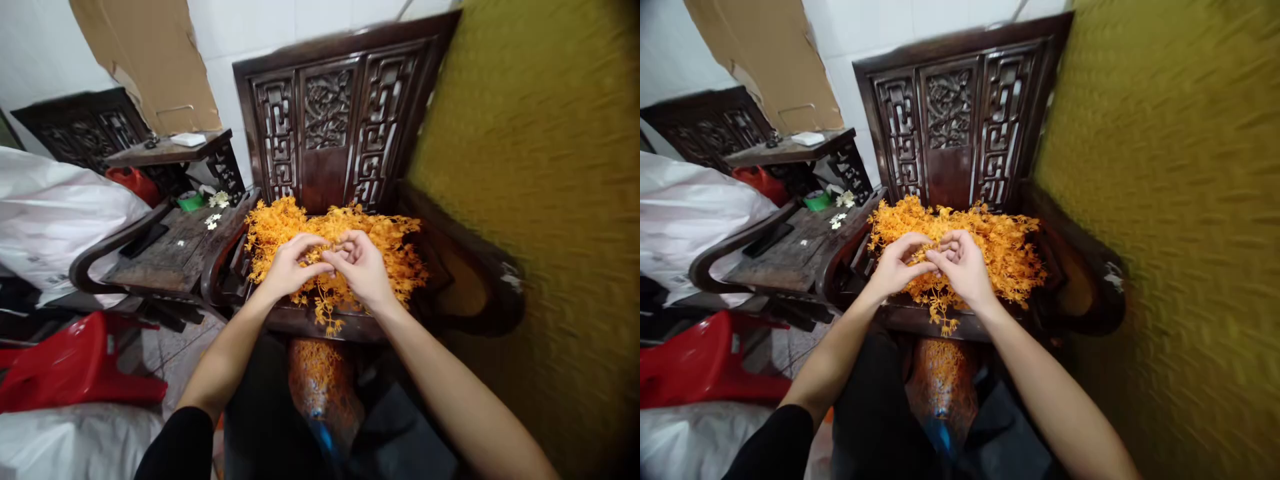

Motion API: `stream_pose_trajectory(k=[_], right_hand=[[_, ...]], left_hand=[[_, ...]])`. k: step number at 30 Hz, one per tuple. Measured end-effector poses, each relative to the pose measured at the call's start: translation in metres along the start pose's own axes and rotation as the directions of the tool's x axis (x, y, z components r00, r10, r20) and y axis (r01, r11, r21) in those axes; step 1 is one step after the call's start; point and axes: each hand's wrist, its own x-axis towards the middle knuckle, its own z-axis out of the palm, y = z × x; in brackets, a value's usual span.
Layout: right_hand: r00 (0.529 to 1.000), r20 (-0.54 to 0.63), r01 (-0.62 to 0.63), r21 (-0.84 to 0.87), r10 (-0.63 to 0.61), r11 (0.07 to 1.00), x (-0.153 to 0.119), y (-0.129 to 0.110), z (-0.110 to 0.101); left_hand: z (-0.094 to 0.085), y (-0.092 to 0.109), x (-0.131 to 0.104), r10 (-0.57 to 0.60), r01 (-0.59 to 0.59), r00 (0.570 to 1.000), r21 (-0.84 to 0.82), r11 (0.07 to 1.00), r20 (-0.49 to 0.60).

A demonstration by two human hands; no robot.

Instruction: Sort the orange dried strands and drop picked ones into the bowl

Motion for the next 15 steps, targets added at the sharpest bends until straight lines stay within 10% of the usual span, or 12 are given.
stream_pose_trajectory(k=[5,8,15], right_hand=[[0.985,0.057,-0.169,0.158,0.162,0.973,-0.010,0.005,-0.004],[0.969,0.124,-0.236,0.206,0.214,0.950,-0.010,0.002,-0.011],[0.941,0.126,-0.336,0.448,0.314,0.828,-0.022,-0.002,-0.014]], left_hand=[[-0.007,0.007,0.001,0.105,-0.107,0.993,-0.019,0.994,-0.061],[0.000,0.010,0.001,-0.079,0.051,0.993,-0.283,0.958,-0.087],[0.030,0.029,0.002,-0.530,0.470,0.829,-0.738,0.484,0.179]])
